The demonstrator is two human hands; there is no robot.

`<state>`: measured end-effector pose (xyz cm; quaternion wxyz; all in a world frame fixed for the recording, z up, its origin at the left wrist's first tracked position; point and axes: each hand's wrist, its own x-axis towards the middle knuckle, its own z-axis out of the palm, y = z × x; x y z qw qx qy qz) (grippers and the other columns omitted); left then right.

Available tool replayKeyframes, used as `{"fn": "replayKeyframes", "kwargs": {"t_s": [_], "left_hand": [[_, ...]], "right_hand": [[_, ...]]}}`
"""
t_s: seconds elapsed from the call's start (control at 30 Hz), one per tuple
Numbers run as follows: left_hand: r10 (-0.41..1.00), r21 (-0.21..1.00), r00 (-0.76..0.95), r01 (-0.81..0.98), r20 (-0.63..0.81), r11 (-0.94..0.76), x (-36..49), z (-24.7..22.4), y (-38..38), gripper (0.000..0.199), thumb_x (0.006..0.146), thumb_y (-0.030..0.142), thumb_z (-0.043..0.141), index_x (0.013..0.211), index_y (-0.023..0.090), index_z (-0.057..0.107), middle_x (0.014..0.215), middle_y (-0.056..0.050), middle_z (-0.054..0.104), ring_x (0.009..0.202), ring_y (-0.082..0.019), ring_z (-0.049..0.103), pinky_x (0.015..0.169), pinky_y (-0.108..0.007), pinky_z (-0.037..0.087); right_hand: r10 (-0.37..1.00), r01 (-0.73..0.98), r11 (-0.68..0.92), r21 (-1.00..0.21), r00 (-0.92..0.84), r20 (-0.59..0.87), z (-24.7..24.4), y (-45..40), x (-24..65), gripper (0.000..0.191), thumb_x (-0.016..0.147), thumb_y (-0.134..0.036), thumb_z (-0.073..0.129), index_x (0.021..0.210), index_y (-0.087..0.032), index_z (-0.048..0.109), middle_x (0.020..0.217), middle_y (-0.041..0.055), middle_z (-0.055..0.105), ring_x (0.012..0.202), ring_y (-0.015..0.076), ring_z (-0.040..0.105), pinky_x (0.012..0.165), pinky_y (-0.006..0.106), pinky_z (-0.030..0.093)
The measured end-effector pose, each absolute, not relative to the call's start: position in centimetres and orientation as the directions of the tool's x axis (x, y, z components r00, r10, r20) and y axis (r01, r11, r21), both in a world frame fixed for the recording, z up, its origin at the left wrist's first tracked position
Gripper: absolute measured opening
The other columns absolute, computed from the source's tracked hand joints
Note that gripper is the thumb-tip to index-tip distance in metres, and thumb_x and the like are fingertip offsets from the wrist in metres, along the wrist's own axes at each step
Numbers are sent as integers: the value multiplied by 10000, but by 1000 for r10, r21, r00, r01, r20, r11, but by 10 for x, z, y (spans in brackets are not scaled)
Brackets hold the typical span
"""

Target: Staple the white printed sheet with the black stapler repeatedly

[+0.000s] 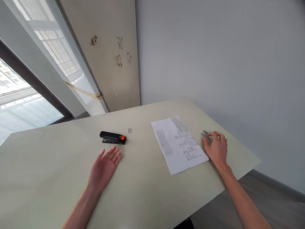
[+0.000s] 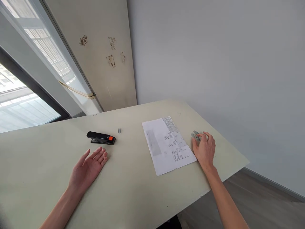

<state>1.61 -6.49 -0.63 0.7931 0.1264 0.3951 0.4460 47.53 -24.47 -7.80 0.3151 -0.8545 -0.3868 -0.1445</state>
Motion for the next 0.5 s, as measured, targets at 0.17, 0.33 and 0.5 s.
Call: {"fn": "replayKeyframes", "kwargs": {"t_s": [0.17, 0.33, 0.5], "left_hand": [[808, 549, 295, -612, -509, 569, 17, -5, -65, 279, 1038, 247, 508, 1095, 101, 738, 1011, -150, 747, 936, -226, 742, 823, -344, 660], [812, 562, 295, -602, -504, 567, 17, -6, -62, 254, 1016, 218, 524, 1050, 92, 742, 991, -135, 723, 898, -209, 721, 784, -330, 662], [826, 624, 310, -546, -470, 559, 17, -13, -63, 123, 929, 141, 657, 829, 129, 729, 906, -83, 691, 801, -164, 681, 765, -298, 654]], "right_hand": [[724, 801, -313, -511, 549, 417, -63, -264, 427, 418, 1039, -531, 497, 1298, -223, 609, 1409, 162, 631, 1350, 348, 566, 1050, 527, 517], [841, 798, -266, -541, 467, 274, -67, -283, 382, 462, 1082, -505, 471, 1480, -280, 537, 1598, 86, 538, 1517, 318, 446, 1190, 567, 456], [871, 859, -226, -459, 389, 301, -82, -288, 373, 501, 1096, -481, 455, 1552, -279, 497, 1676, 58, 452, 1583, 319, 353, 1277, 614, 343]]}}
